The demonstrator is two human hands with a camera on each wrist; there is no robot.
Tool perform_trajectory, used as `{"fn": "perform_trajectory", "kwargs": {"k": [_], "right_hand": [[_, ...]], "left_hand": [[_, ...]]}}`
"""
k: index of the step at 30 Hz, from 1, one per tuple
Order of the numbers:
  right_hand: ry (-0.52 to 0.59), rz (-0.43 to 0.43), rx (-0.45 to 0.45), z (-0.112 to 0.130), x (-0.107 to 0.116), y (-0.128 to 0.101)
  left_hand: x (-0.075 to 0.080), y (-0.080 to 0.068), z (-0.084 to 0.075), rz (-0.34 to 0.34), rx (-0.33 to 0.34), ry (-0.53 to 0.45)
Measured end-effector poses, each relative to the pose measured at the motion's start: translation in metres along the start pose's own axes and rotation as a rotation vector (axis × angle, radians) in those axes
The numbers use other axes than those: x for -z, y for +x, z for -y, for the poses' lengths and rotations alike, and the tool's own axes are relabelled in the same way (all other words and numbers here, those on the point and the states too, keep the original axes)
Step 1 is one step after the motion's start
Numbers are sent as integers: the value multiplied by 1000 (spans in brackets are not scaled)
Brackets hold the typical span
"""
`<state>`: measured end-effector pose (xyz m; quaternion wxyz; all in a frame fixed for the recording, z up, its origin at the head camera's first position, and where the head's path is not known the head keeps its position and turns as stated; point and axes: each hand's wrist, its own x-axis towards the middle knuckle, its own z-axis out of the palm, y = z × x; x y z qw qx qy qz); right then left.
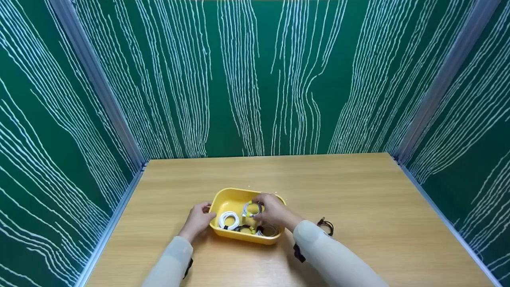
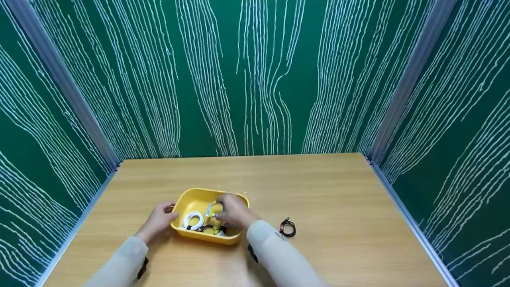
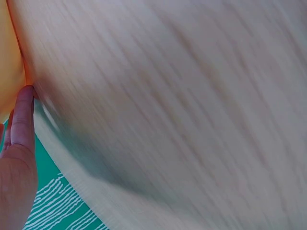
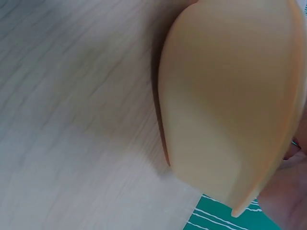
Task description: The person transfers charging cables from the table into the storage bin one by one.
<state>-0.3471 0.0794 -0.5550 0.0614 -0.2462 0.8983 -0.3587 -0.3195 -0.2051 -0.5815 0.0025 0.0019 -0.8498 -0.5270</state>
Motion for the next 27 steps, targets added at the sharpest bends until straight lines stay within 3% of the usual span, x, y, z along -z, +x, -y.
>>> {"fn": "perform_trajectory", "kwargs": {"k": [14,27], "right_hand": [[1,41,-44,-4,-7,9],[-48,63,48,-9,-17,16]], "left_hand": [[-1,2,-2,7,11,-2],[-1,1,0,2,13,-10]]}}
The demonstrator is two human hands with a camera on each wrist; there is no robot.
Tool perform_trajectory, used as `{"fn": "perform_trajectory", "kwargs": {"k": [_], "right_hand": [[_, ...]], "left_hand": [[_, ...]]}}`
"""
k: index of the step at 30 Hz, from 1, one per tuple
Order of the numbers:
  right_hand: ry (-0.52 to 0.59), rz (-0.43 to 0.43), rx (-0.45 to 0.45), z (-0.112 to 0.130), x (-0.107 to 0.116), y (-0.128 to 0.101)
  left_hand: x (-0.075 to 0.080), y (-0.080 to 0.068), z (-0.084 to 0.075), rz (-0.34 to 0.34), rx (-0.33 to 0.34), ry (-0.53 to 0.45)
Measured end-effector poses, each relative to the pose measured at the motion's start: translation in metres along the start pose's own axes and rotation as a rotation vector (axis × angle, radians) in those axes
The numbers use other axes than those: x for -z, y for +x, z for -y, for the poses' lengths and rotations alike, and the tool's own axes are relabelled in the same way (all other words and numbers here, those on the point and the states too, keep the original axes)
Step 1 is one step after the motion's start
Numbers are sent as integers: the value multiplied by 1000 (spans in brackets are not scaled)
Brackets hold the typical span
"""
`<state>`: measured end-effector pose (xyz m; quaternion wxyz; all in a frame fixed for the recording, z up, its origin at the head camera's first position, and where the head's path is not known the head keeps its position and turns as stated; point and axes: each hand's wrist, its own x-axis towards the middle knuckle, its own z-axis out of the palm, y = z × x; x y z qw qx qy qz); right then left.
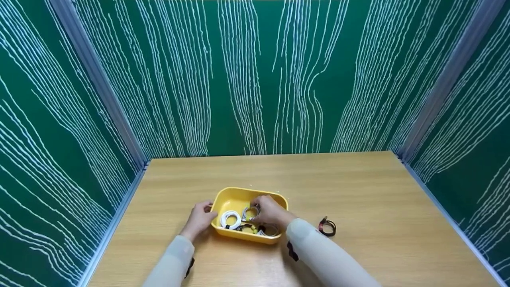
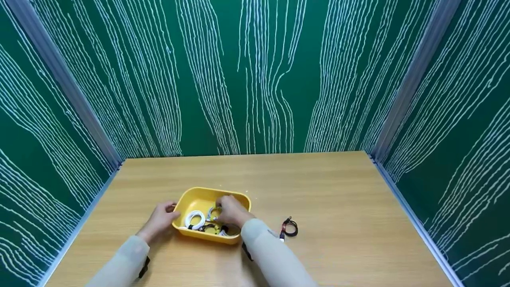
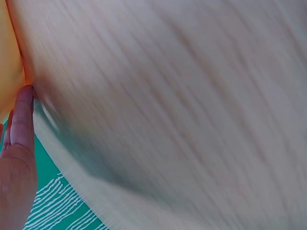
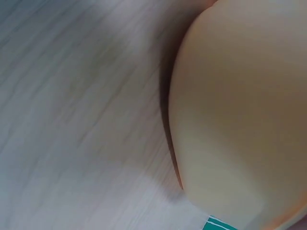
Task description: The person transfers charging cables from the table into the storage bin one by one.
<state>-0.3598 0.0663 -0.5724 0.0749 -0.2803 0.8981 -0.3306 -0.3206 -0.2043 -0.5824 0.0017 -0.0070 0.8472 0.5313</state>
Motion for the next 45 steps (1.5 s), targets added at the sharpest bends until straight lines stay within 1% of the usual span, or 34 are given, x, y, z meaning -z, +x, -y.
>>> {"fn": "perform_trajectory", "kwargs": {"k": [5,9,17,20,25,27,28,32,35,39,45], "right_hand": [[-23,-11,45,-2,-3,-2],[-25,3,21,-1,-3,-4],[-14,14,-13,0,-1,-6],[20,36,-60,3,2,-8],[104,62,-188,11,13,-12],[107,62,-211,13,18,-13],[99,58,-209,14,21,-13],[49,24,-129,15,30,-14],[57,1,-94,15,36,-16],[68,-17,-94,16,45,-20],[41,-50,-105,13,57,-27]], "left_hand": [[-2,1,2,1,-5,-15],[-3,1,2,0,6,-19],[-6,2,1,2,-12,-2],[-6,2,1,6,-16,-1],[-5,1,0,6,-18,1],[-4,1,-1,7,-12,4],[-4,1,-2,6,-10,5],[-2,2,-2,3,8,11],[-1,2,-1,-2,10,21],[0,2,1,0,6,26],[1,3,3,0,13,13]]}}
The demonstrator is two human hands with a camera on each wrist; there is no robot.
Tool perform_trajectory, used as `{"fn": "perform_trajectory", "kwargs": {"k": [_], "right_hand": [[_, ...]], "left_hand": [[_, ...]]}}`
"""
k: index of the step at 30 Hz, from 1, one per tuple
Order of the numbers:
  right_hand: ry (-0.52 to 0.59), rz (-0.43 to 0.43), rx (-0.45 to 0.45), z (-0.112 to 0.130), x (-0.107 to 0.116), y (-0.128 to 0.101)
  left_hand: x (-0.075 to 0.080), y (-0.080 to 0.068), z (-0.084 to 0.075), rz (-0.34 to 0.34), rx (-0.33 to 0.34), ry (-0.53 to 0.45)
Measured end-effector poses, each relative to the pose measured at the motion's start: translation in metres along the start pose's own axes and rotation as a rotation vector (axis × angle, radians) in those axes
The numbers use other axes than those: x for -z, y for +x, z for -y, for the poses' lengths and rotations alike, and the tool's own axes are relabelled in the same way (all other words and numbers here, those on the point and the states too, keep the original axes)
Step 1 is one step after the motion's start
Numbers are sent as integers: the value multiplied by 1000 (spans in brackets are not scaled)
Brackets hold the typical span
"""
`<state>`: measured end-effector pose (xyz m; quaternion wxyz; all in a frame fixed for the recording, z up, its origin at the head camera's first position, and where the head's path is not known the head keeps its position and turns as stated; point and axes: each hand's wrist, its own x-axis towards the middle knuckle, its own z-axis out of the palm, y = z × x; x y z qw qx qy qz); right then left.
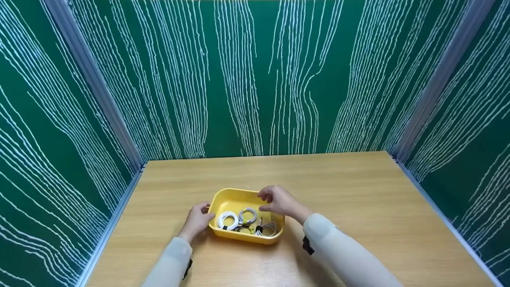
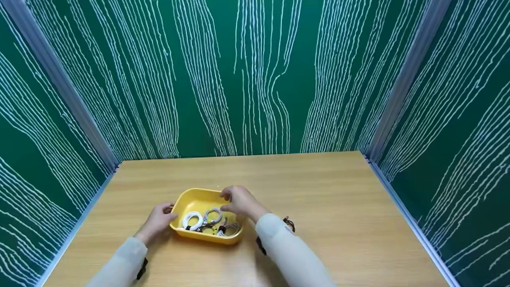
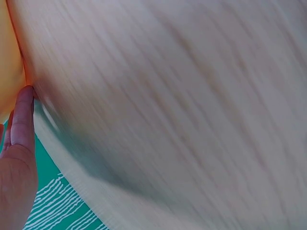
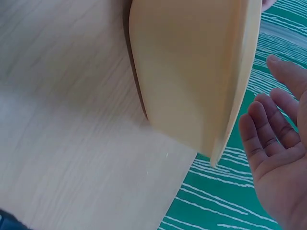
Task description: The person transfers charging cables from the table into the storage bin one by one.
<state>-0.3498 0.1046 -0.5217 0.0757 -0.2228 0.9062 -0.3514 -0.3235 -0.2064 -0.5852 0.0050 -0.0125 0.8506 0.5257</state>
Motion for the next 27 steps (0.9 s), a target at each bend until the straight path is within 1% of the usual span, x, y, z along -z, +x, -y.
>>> {"fn": "perform_trajectory", "kwargs": {"k": [5,12,13,18,20,27], "right_hand": [[5,-21,-13,-6,9,-5],[28,-39,-29,-14,21,-11],[30,-41,-23,-15,23,-13],[37,-59,70,-23,29,-18],[38,-64,90,-26,31,-20],[35,-76,92,-35,40,-28]], "left_hand": [[0,1,2,-1,2,1],[0,0,2,-3,-22,-8],[0,0,2,-2,-22,-10],[0,-1,0,-5,-27,-11],[0,-1,0,-6,-24,-11],[0,-2,0,-3,-14,-17]]}}
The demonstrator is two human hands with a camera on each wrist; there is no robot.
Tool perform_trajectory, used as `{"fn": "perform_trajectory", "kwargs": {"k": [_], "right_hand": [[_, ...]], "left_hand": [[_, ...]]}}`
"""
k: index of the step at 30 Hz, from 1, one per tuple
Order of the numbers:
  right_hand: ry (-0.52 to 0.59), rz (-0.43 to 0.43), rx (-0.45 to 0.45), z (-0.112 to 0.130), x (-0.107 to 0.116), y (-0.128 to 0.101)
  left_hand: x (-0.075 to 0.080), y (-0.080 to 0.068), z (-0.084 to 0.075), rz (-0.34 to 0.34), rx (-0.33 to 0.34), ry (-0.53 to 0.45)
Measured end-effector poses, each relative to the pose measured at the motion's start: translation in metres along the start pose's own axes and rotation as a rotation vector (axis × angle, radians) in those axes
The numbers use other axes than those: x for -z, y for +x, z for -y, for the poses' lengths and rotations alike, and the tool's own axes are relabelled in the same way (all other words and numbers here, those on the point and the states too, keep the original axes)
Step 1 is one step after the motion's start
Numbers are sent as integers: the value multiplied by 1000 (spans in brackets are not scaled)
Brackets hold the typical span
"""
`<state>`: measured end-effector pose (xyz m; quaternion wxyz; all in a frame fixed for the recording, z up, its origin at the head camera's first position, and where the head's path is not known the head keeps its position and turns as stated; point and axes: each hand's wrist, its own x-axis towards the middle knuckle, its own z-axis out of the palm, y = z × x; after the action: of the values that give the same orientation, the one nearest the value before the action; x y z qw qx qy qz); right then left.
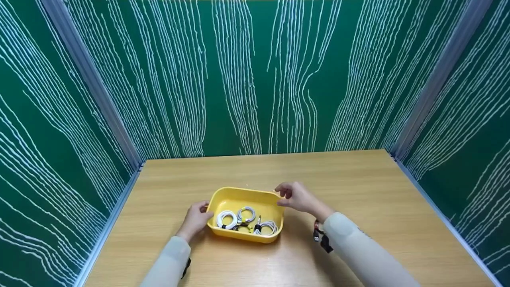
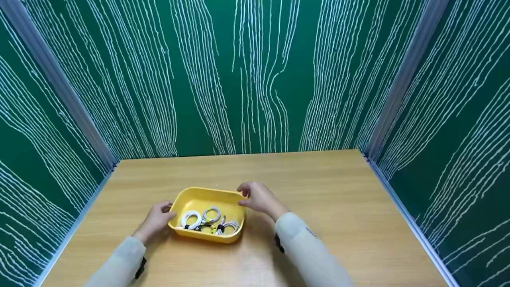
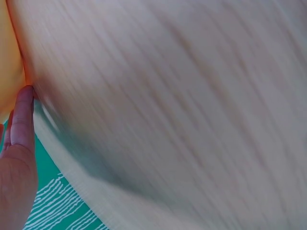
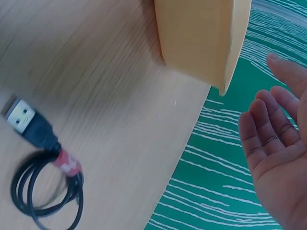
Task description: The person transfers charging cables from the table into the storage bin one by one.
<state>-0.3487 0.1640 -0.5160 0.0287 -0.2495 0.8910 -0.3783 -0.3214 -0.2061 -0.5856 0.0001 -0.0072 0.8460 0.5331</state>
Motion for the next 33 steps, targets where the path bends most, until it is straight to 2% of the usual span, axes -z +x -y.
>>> {"fn": "perform_trajectory", "kwargs": {"k": [13,23,33], "right_hand": [[-20,-32,9,-17,13,-15],[-46,-15,-97,-25,27,-24],[-118,61,-163,-45,31,-38]], "left_hand": [[2,-3,0,5,-2,20],[0,-1,0,-4,-24,-9],[0,0,0,-5,-17,2]]}}
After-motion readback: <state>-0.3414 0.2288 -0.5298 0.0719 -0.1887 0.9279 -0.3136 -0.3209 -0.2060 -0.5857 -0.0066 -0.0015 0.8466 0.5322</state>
